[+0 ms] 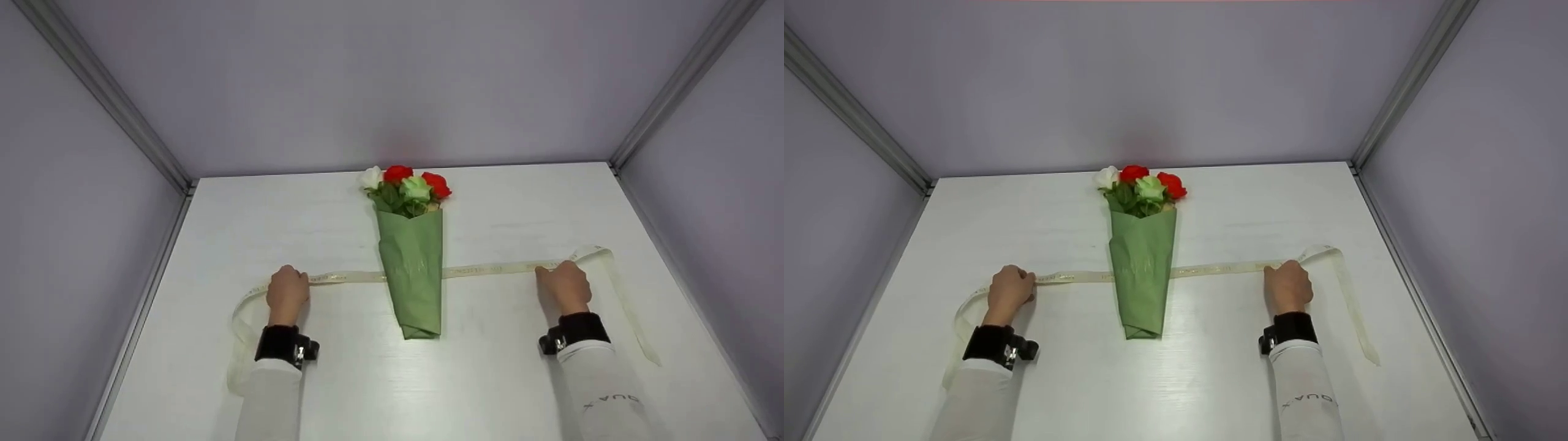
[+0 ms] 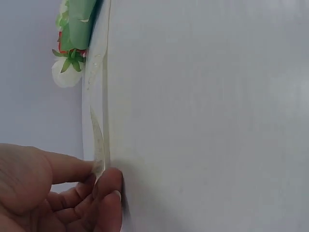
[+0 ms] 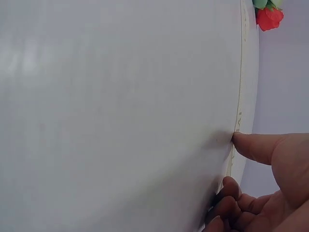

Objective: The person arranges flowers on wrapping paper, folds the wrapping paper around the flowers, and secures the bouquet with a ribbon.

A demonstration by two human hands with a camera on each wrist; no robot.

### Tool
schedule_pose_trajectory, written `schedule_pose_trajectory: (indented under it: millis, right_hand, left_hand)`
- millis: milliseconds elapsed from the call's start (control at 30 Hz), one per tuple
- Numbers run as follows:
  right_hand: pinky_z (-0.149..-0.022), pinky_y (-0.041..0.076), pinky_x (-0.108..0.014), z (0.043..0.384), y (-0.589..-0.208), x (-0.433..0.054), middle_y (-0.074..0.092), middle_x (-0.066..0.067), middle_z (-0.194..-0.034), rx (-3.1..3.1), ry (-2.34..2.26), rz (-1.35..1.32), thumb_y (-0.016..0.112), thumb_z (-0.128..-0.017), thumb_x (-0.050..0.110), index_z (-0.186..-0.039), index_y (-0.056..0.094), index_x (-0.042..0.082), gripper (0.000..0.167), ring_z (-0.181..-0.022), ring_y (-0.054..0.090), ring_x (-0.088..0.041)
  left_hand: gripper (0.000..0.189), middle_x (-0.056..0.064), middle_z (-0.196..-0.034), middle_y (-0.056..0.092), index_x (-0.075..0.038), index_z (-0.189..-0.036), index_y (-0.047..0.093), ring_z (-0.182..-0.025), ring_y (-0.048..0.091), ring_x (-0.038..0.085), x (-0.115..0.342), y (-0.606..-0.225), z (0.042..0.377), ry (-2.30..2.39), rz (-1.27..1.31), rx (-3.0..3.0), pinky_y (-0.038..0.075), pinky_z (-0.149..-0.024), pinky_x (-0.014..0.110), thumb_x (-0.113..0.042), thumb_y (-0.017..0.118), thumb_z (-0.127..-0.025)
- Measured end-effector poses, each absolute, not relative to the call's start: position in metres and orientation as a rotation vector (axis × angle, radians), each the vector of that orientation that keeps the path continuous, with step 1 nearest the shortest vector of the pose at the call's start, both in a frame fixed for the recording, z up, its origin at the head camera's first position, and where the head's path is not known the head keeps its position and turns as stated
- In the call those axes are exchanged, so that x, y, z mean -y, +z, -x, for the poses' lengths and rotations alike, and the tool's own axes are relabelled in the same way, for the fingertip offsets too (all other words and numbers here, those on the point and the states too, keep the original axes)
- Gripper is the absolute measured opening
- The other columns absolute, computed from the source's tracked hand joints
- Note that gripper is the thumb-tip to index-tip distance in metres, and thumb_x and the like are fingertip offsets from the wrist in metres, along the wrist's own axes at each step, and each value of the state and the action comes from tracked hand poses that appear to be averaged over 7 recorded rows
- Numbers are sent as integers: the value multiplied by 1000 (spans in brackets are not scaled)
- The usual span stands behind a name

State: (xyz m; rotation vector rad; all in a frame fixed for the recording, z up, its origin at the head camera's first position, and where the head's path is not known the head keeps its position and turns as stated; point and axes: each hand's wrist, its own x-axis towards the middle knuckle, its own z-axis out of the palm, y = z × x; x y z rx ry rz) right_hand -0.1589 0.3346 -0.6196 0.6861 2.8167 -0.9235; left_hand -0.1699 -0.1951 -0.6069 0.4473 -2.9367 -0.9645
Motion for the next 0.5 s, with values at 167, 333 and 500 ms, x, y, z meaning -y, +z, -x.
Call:
schedule_pose_trajectory:
  millis: [167,333,500]
  right_hand:
    - [-66,48,-50,162,-618,-335,59,-34,-107,-2815,-911,-720,50,-98,47,-124,51,-16,68,-90,61,-43]
    - [-64,49,-49,167,-620,-332,61,-32,-105,-2833,-949,-727,56,-97,37,-117,56,-15,56,-90,62,-43]
    - [-61,49,-43,170,-620,-327,66,-25,-98,-2855,-1037,-695,56,-96,24,-100,65,-7,32,-82,64,-35]
  left_hand:
    - [23,14,-79,66,4,-100,60,-70,65,28,189,-605,172,-1271,-376,2660,47,-63,35,-16,47,-102]
    - [25,20,-93,67,7,-113,60,-78,70,30,179,-600,176,-1529,-343,2378,53,-63,30,-14,54,-101]
    - [20,21,-93,67,7,-108,61,-76,67,22,167,-593,178,-1795,-360,2100,54,-65,23,-10,59,-98]
